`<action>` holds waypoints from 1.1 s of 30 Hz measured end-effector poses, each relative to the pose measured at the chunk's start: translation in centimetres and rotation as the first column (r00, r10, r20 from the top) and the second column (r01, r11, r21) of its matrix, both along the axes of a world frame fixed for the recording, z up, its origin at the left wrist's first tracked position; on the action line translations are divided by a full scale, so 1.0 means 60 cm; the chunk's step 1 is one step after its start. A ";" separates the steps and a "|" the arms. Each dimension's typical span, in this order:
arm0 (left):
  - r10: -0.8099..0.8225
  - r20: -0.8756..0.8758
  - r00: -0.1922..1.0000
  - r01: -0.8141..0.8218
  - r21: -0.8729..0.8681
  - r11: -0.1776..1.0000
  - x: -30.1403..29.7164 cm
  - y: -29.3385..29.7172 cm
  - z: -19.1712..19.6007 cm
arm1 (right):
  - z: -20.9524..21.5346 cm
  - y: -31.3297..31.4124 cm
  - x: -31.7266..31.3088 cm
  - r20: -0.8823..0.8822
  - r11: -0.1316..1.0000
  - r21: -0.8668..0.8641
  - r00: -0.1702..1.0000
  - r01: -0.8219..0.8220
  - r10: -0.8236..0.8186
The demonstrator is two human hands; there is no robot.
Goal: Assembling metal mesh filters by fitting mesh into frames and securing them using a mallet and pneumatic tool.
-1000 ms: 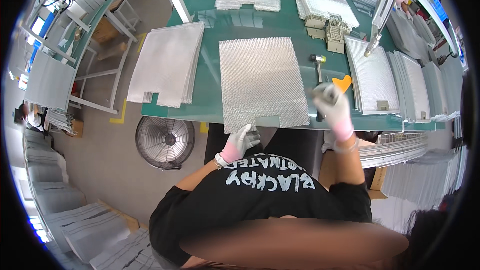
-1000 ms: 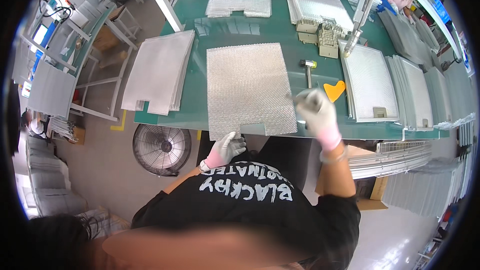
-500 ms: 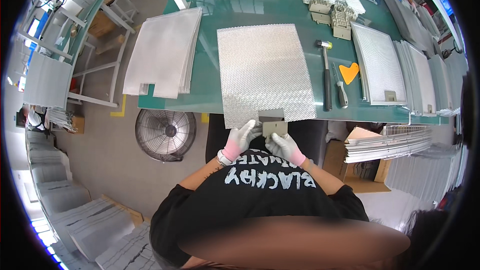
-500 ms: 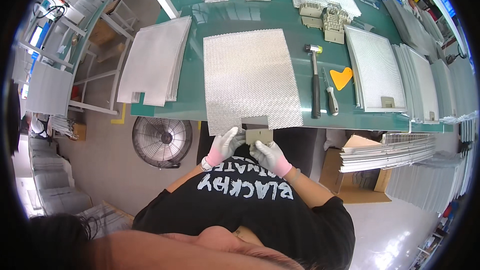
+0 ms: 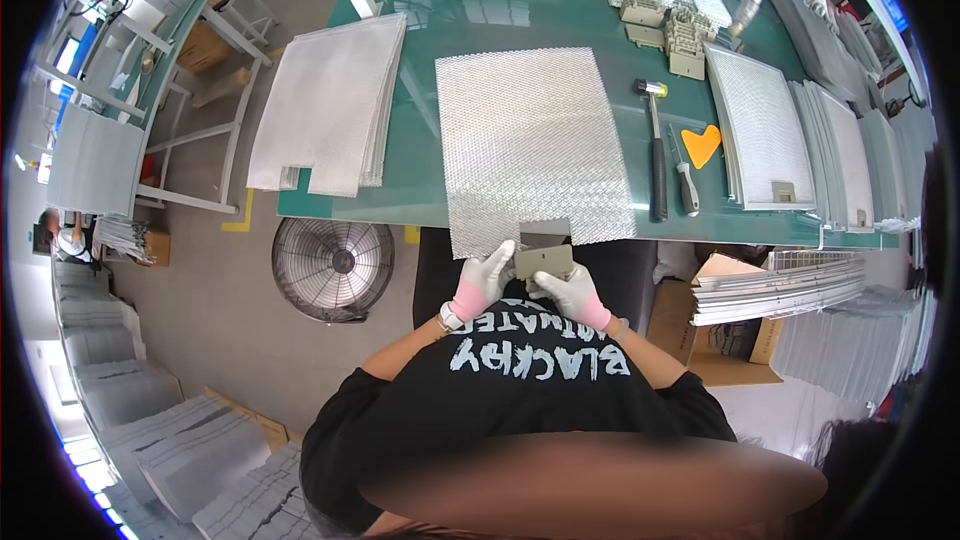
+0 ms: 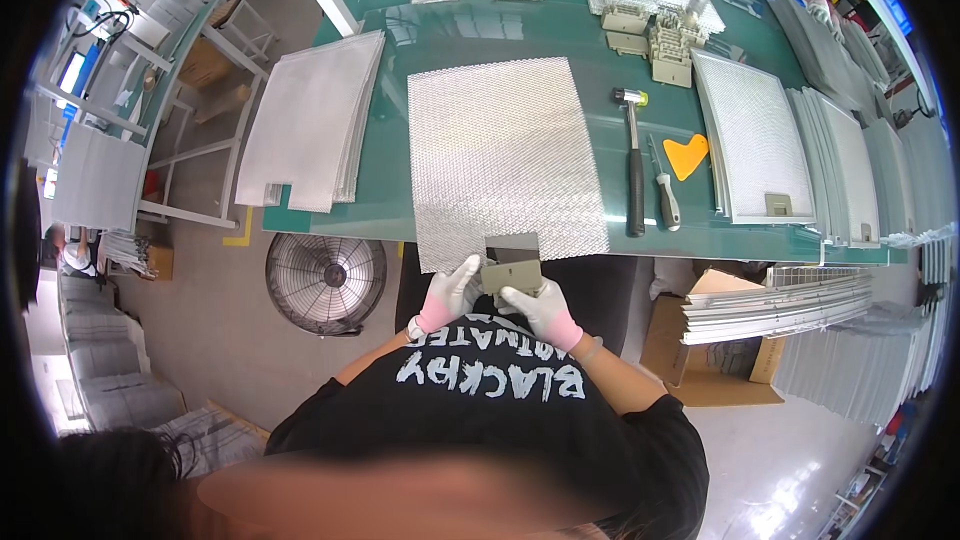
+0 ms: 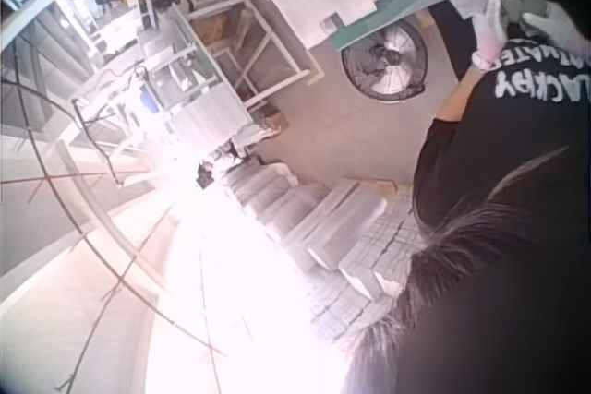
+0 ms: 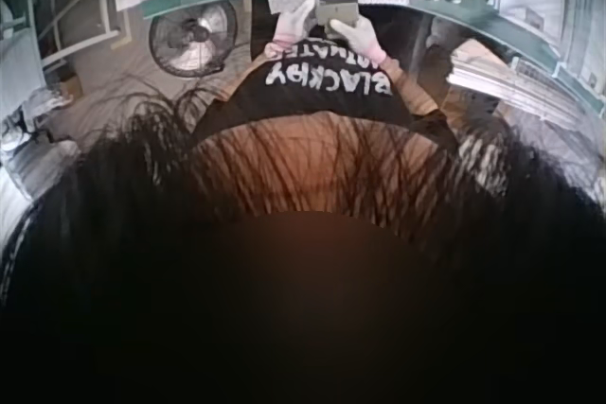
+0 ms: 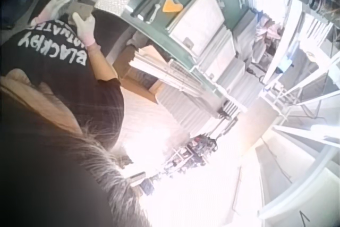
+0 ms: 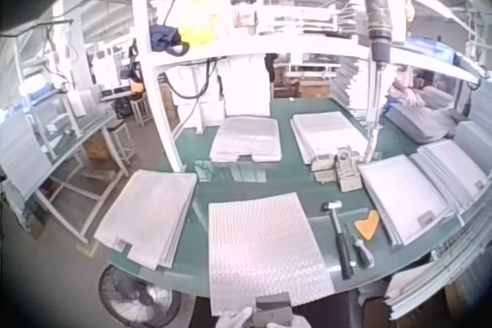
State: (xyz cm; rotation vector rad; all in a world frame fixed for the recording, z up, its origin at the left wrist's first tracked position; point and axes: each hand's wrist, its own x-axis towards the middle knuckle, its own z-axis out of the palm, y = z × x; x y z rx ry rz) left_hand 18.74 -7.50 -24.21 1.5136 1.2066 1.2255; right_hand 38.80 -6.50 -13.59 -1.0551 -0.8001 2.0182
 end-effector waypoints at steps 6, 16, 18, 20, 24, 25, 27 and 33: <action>0.386 0.722 0.574 0.266 -0.610 0.746 0.025 0.011 0.148 | -0.006 -0.003 -0.003 -0.050 0.999 -0.021 0.998 0.039 -0.040; 0.410 0.692 0.594 0.238 -0.638 0.733 0.027 0.005 0.153 | 0.009 -0.003 -0.009 0.043 0.993 0.076 0.994 0.095 -0.099; 0.412 0.662 0.627 0.206 -0.650 0.732 0.033 0.000 0.165 | 0.024 -0.002 -0.015 0.053 0.992 0.055 0.991 0.116 -0.119; 0.414 0.630 0.657 0.173 -0.660 0.731 0.034 -0.002 0.164 | 0.029 0.003 -0.015 0.064 0.990 0.034 0.988 0.138 -0.140; 0.083 0.286 0.955 0.116 -0.613 0.782 0.036 0.010 0.160 | 0.016 0.009 -0.015 0.206 0.985 0.169 0.975 0.044 -0.079; 0.081 0.288 0.954 0.140 -0.670 0.729 0.039 0.013 0.167 | 0.010 0.008 -0.017 0.272 0.958 0.276 0.948 0.085 -0.163; 0.089 0.325 0.942 0.185 -0.720 0.668 0.038 0.015 0.173 | 0.020 0.012 -0.012 0.216 0.939 0.211 0.923 0.273 -0.317; 0.130 0.470 0.873 0.286 -0.709 0.645 0.027 0.015 0.192 | 0.031 0.027 0.012 0.289 0.950 0.105 0.905 0.294 -0.312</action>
